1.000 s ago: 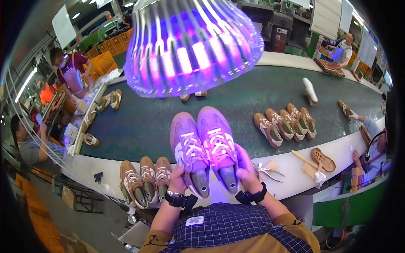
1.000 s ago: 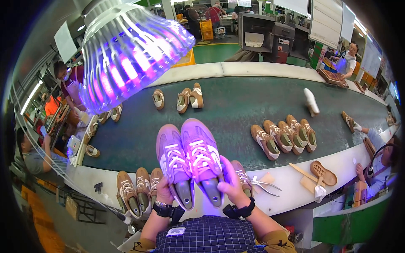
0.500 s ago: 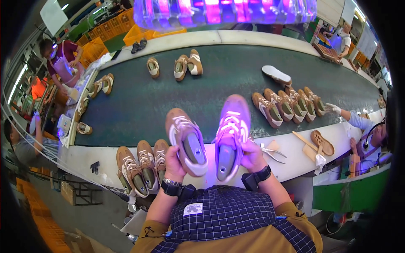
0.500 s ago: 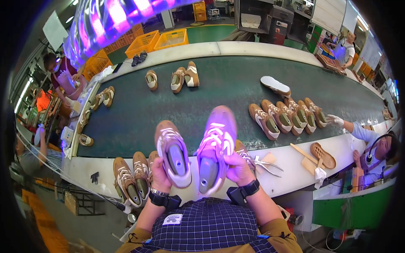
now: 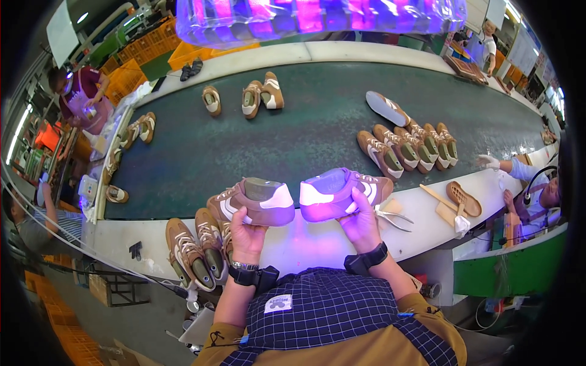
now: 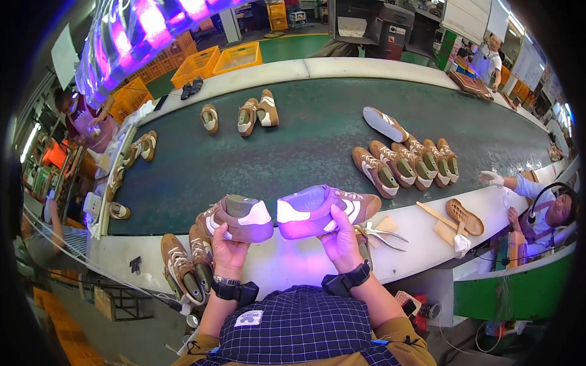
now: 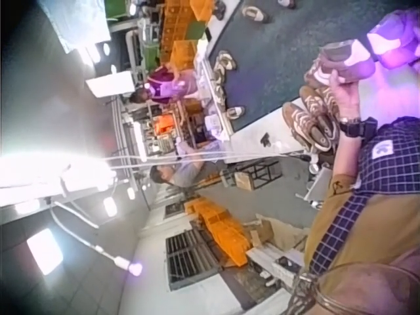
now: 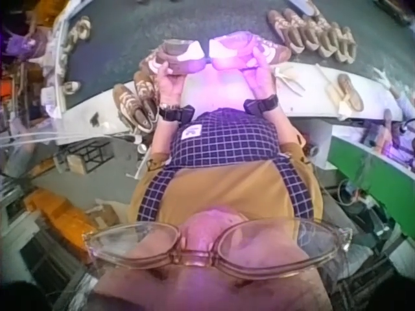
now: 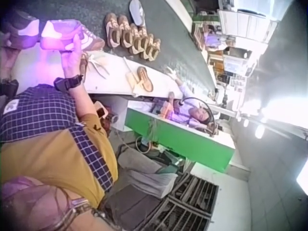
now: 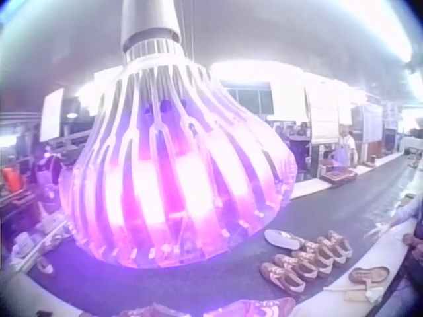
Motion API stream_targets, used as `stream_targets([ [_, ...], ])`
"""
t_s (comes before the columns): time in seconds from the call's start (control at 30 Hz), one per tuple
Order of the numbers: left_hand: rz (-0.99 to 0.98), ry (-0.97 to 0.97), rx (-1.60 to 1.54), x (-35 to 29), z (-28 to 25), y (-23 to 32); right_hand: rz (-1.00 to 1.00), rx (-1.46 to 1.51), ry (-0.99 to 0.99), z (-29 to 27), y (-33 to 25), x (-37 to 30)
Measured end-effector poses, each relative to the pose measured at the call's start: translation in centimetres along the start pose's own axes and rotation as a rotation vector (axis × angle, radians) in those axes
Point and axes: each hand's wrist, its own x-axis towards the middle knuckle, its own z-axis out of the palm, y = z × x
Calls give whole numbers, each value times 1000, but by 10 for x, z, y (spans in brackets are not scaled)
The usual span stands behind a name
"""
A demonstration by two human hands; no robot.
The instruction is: Inspecting and sorting shoes on a conveyor belt in a manufacturing facility.
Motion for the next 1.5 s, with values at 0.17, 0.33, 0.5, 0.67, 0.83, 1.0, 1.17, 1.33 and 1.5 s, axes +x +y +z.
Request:
stream_targets([
  [0.17,-36,8,-14,0,2,-5,-13,-29,39,0,5,1],
  [0.33,-34,0,-4,0,3,-5,-8,-7,37,-5,7,5],
  [0.5,-41,-1,2,0,4,-6,-3,-7,37,-6,8,6],
  [0.67,-46,11,8,1,1,-7,-8,-8,37,-8,11,7],
  [0.83,-53,26,15,3,-4,-8,1,2,38,-12,15,7],
  [1.0,-7,45,106,3,-5,-7,-27,-61,11,-13,16,5],
  [1.17,32,7,183,0,-6,-3,-63,-91,38,-11,13,3],
  [1.33,-9,-31,187,2,-16,3,-80,-179,-12,-10,10,0],
  [1.5,-94,32,43,0,-35,11,50,-162,-153,-12,17,1],
])
